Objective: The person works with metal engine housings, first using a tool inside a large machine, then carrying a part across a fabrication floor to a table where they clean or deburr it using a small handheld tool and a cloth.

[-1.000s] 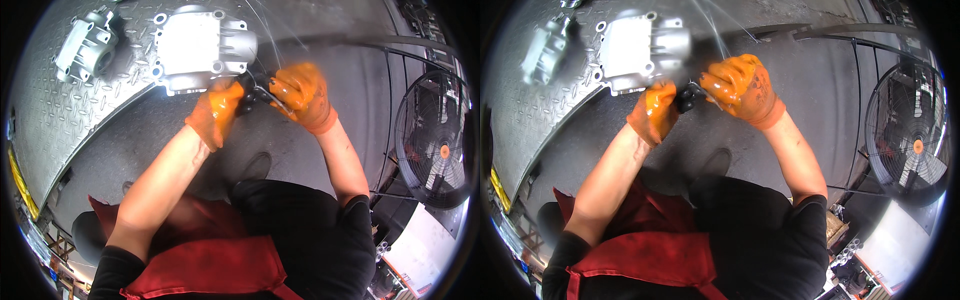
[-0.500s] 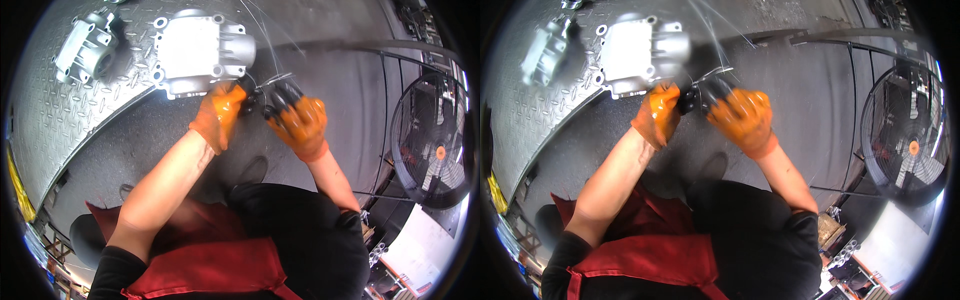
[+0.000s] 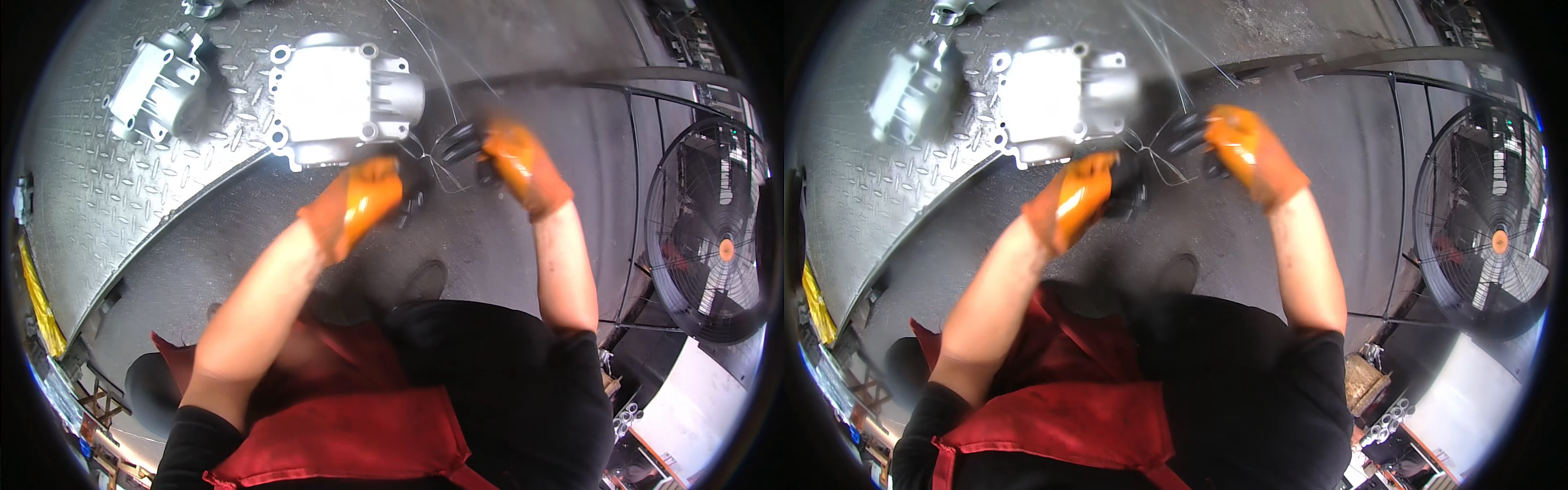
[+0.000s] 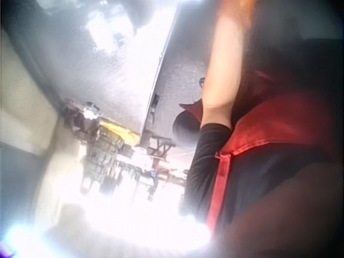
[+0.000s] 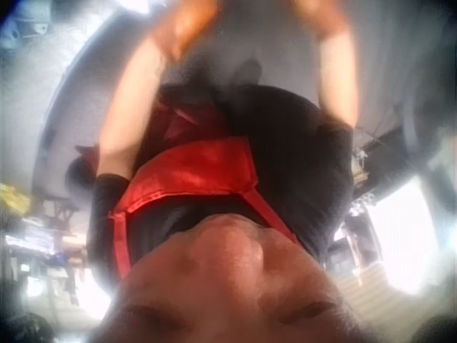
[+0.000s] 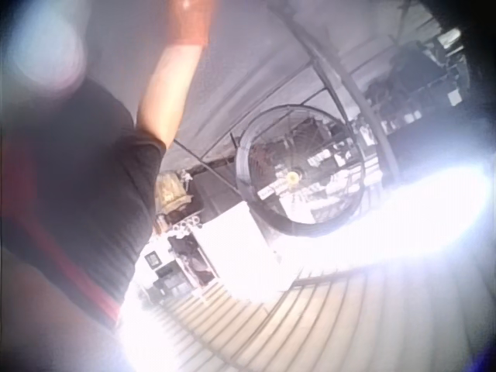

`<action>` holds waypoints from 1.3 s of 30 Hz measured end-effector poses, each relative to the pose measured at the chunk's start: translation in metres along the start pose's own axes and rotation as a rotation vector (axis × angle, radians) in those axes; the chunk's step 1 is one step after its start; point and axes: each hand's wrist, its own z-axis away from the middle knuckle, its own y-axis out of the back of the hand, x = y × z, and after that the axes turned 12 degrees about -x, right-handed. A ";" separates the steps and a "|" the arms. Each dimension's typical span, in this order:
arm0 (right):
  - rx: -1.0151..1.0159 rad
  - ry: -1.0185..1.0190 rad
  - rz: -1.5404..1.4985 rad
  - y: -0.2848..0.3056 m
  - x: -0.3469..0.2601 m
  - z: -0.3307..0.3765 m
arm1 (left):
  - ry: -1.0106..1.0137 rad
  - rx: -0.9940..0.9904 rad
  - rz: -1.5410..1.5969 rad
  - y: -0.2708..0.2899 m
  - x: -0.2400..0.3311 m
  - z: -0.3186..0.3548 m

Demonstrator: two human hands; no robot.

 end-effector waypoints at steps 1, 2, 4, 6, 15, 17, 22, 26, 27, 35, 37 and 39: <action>0.054 0.073 -0.029 0.020 -0.004 0.012 | 0.192 -0.118 -0.329 0.006 0.015 0.018; 0.106 0.130 0.100 0.022 -0.021 0.010 | -0.135 -0.332 -0.370 0.022 0.032 0.039; 0.103 0.213 0.242 0.020 -0.036 0.006 | -0.474 -0.384 0.299 0.080 0.024 0.094; -0.040 0.324 0.290 0.004 -0.040 -0.018 | -0.443 0.081 0.645 0.103 0.015 0.107; -0.438 -0.069 -0.083 -0.037 0.010 -0.017 | -0.533 0.655 -0.779 0.012 0.005 0.056; -0.622 0.010 -0.156 -0.041 0.016 0.009 | -0.623 0.862 -0.707 -0.010 -0.052 0.043; -0.407 -0.276 -0.347 -0.054 0.136 0.021 | -0.378 0.680 -0.290 -0.015 -0.115 0.032; -0.191 -0.501 -0.339 -0.066 0.266 -0.003 | 0.060 0.574 -0.215 0.027 -0.176 0.016; -0.158 -0.660 -0.223 -0.069 0.279 -0.008 | 0.192 0.563 -0.253 0.032 -0.174 0.016; -0.459 0.118 0.874 -0.101 0.029 -0.005 | -0.088 -0.351 -0.834 0.039 0.115 0.127; -0.435 0.341 0.669 -0.129 -0.015 -0.033 | -0.650 0.064 -0.803 0.098 0.151 0.172; -0.492 0.280 0.703 -0.176 -0.090 -0.053 | -0.792 0.571 -0.855 0.199 0.149 0.200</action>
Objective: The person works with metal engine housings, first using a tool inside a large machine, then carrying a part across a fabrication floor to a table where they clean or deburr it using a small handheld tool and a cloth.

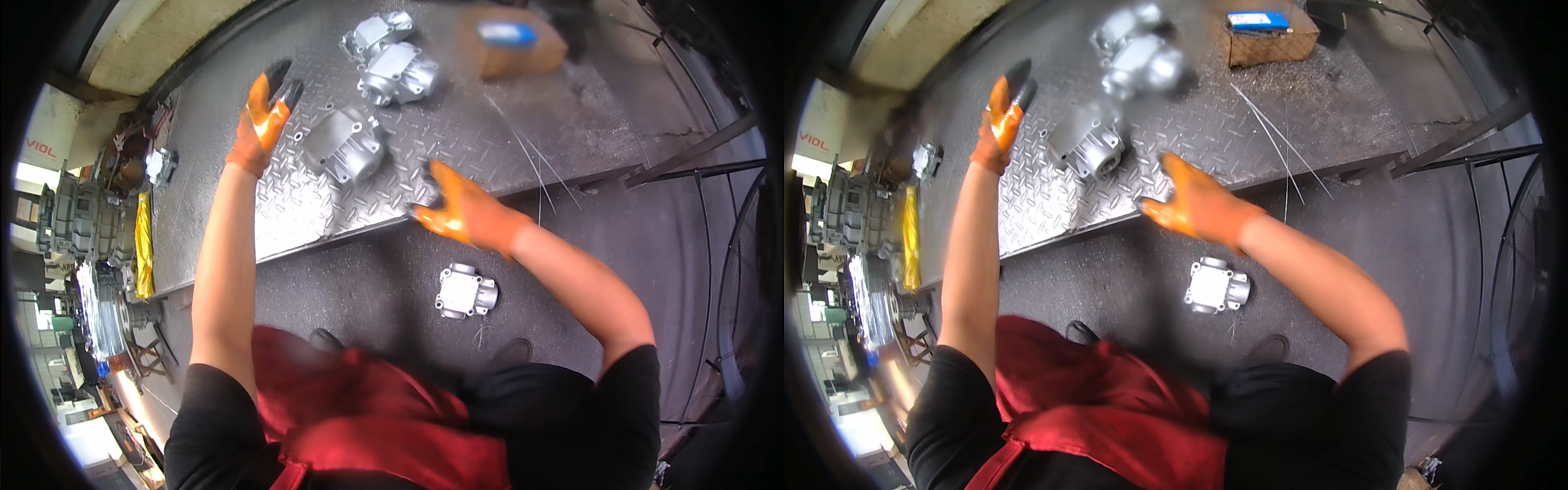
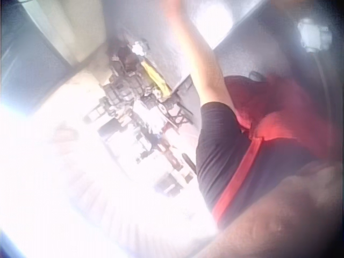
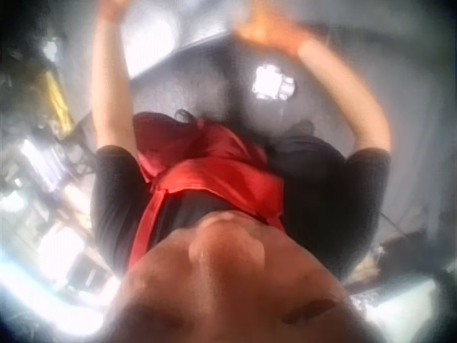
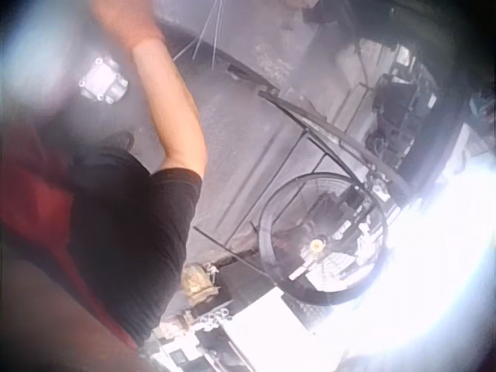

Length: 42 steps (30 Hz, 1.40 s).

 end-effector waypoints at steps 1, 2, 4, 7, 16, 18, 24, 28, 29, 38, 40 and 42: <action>-0.023 -0.005 -0.009 0.001 -0.016 -0.028 | 0.162 0.035 -0.103 0.034 -0.055 0.014; 0.108 0.094 0.122 -0.018 -0.013 -0.070 | 0.325 0.088 -0.218 0.073 -0.118 0.035; 0.172 -0.056 0.183 -0.034 -0.015 -0.110 | 0.392 -0.029 0.008 0.025 -0.139 0.021; 0.352 -0.058 0.126 -0.062 -0.013 -0.136 | 0.439 0.089 -0.085 -0.035 -0.081 0.003; 0.413 0.047 0.192 -0.076 0.032 -0.021 | 0.423 0.067 -0.008 -0.143 0.008 0.035; 0.295 -0.099 0.251 -0.068 0.013 -0.004 | 0.241 0.013 -0.097 -0.143 -0.023 0.040; 0.380 0.028 0.474 -0.012 0.012 0.031 | 0.209 -0.230 0.100 -0.128 -0.035 0.027; 0.573 -0.773 0.697 0.080 0.061 0.071 | -0.211 -0.020 -0.472 -0.115 0.014 0.017; 0.444 -0.886 0.521 0.093 0.064 0.084 | -0.174 0.057 -0.339 -0.116 0.017 0.016; 0.203 -0.631 -0.289 0.081 0.128 0.098 | -0.130 0.013 -0.314 -0.138 0.092 0.008; 0.254 -0.554 -0.335 0.090 0.128 0.106 | -0.113 -0.029 -0.311 -0.141 0.095 0.011; 0.250 -0.562 -0.305 0.101 0.118 0.117 | -0.070 -0.061 -0.303 -0.141 0.096 0.014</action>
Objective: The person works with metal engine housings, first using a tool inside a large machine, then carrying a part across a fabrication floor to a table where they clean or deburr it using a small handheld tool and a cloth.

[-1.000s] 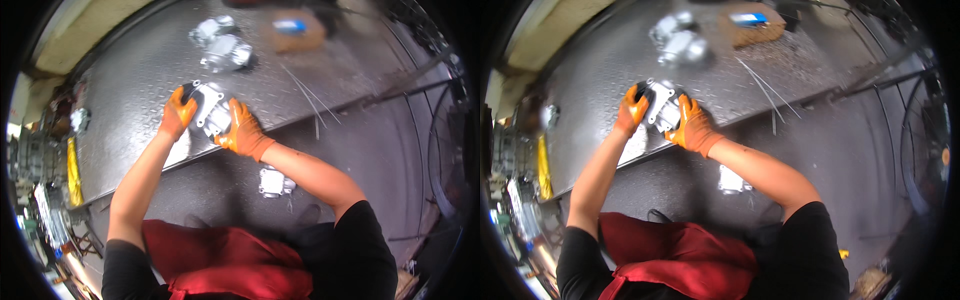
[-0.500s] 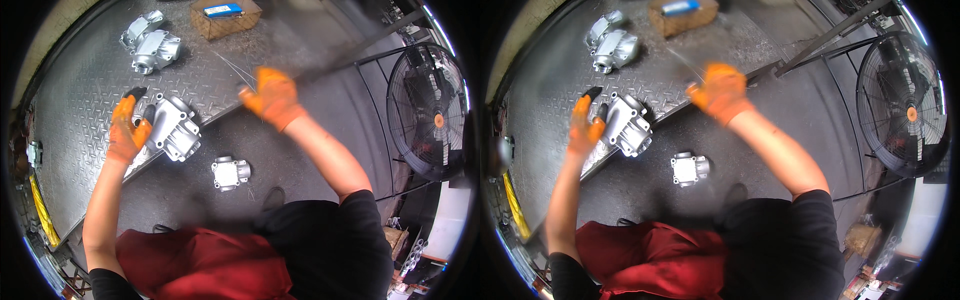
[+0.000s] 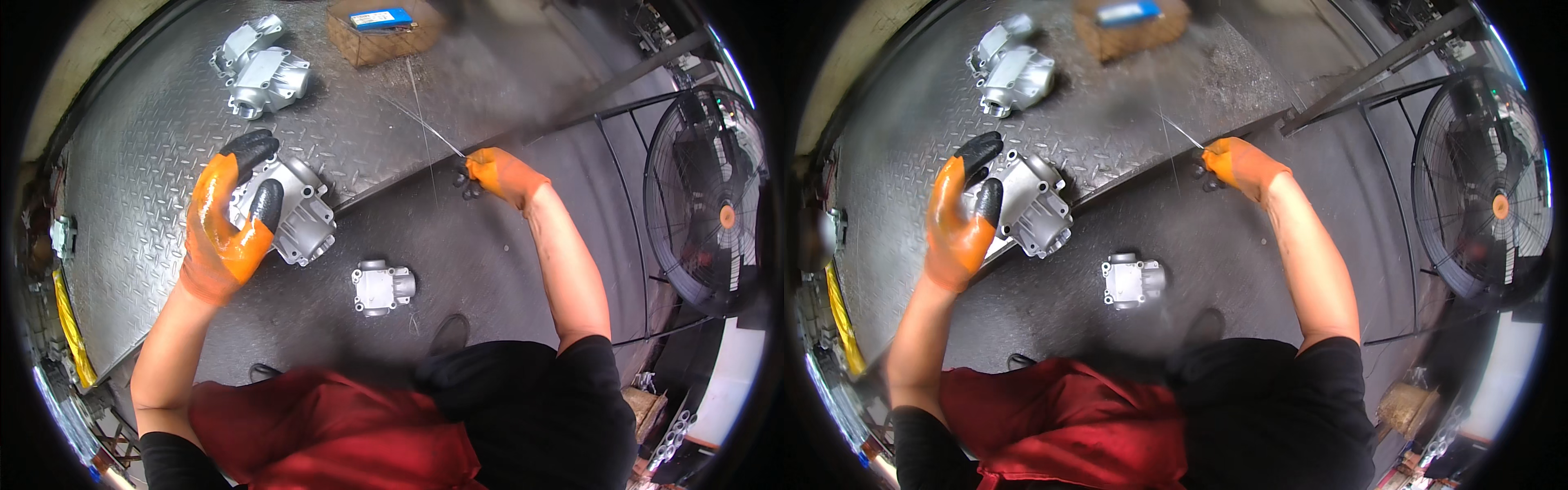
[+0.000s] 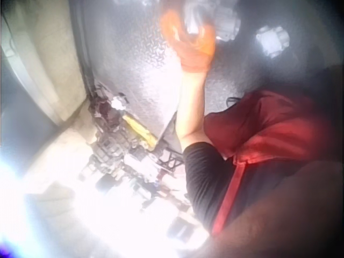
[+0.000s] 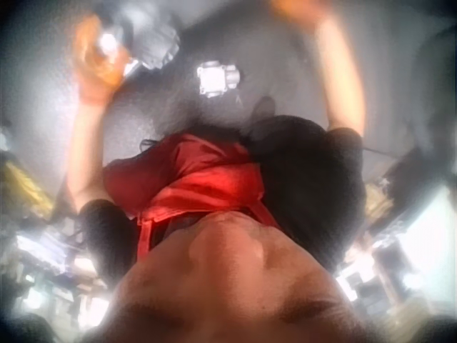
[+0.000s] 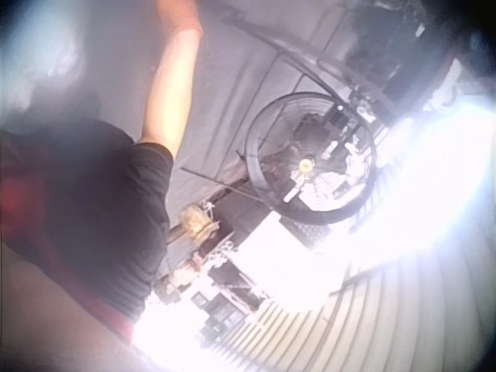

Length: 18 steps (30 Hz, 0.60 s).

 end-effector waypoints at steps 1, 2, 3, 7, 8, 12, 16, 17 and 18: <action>0.007 0.005 -0.056 0.005 0.003 0.004 | -0.022 -0.002 -0.041 -0.002 -0.002 0.001; 0.013 0.009 -0.113 0.007 0.004 0.007 | 0.026 -0.029 0.008 -0.005 -0.003 0.001; 0.039 0.030 -0.134 0.007 0.006 0.007 | 0.073 -0.056 0.058 -0.008 -0.002 -0.001; 0.136 0.156 -0.271 0.004 0.010 0.006 | 0.269 -0.208 0.508 -0.019 0.004 -0.007; 0.149 0.208 -0.341 0.003 0.008 0.008 | 0.315 -0.288 0.717 -0.019 0.004 -0.008; -0.135 0.457 -0.497 -0.031 -0.030 0.025 | 0.325 -0.355 0.903 -0.029 -0.003 -0.016; -0.417 0.487 -0.310 -0.091 -0.106 0.061 | 0.201 -0.275 1.183 -0.042 -0.011 -0.033; -0.447 0.501 -0.270 -0.101 -0.108 0.065 | 0.195 -0.282 1.225 -0.037 0.000 -0.034; -0.477 0.515 -0.232 -0.107 -0.113 0.067 | 0.188 -0.290 1.265 -0.031 0.008 -0.032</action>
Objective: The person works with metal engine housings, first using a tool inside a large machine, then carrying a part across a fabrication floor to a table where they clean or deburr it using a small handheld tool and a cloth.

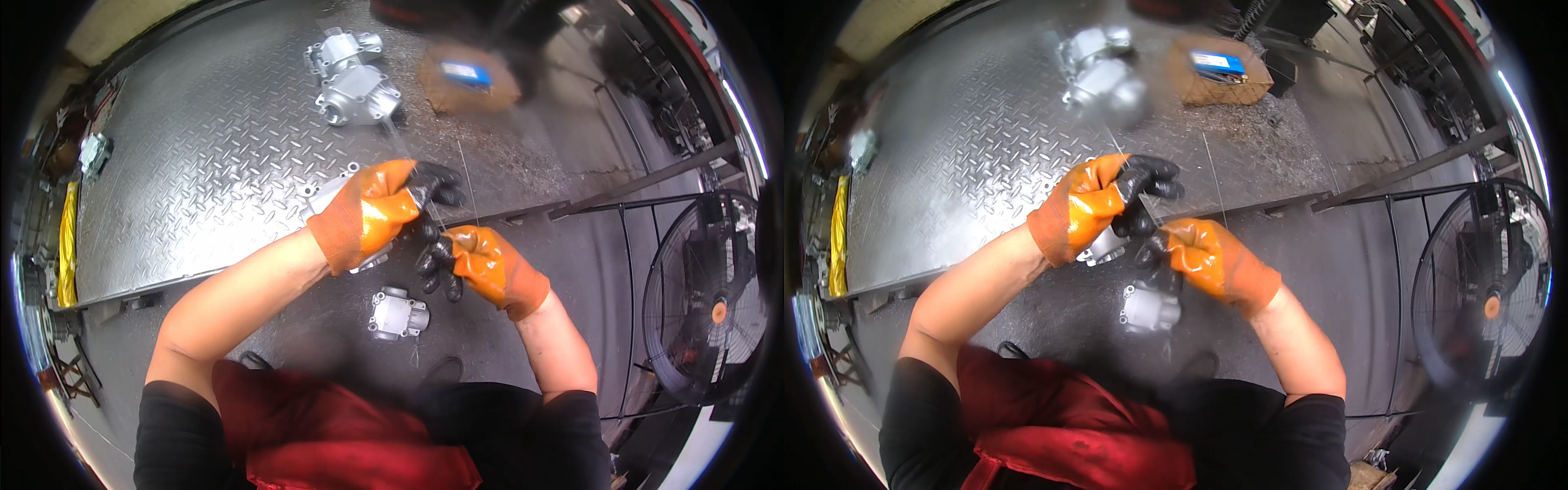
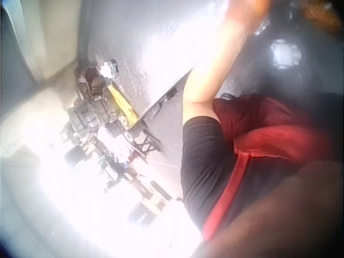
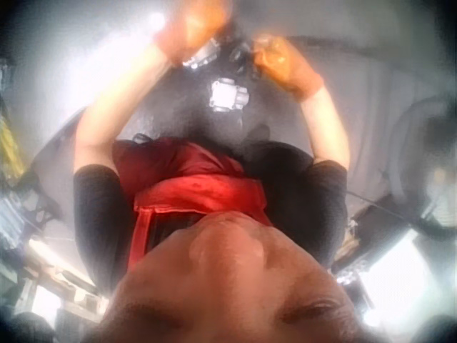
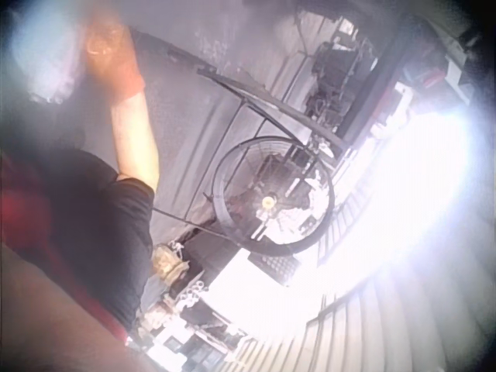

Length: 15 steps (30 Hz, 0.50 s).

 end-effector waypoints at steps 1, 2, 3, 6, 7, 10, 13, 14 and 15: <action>-0.061 -0.023 0.178 0.000 -0.004 -0.003 | 0.006 0.007 0.031 -0.001 0.000 0.004; -0.120 -0.043 0.355 0.003 -0.009 -0.005 | 0.027 -0.001 0.016 0.000 0.004 0.009; -0.177 -0.061 0.531 0.005 -0.015 -0.007 | 0.049 -0.010 0.001 0.001 0.010 0.015; 0.215 -0.066 0.548 -0.001 -0.040 -0.003 | 0.111 -0.045 -0.156 -0.001 0.023 0.022; 0.282 -0.002 0.437 -0.001 -0.040 -0.003 | 0.125 -0.090 -0.209 0.003 0.023 0.025; 0.090 0.088 0.273 -0.006 -0.037 -0.006 | 0.219 -0.163 -0.158 0.015 0.029 0.026; 0.037 0.062 0.201 -0.003 -0.044 -0.011 | 0.326 -0.221 -0.224 0.021 0.031 0.033; 0.059 0.053 0.203 -0.005 -0.047 -0.011 | 0.320 -0.287 -0.304 0.020 0.028 0.035; 0.055 0.104 0.003 -0.004 -0.028 -0.010 | 0.311 -0.352 -0.383 0.019 0.026 0.037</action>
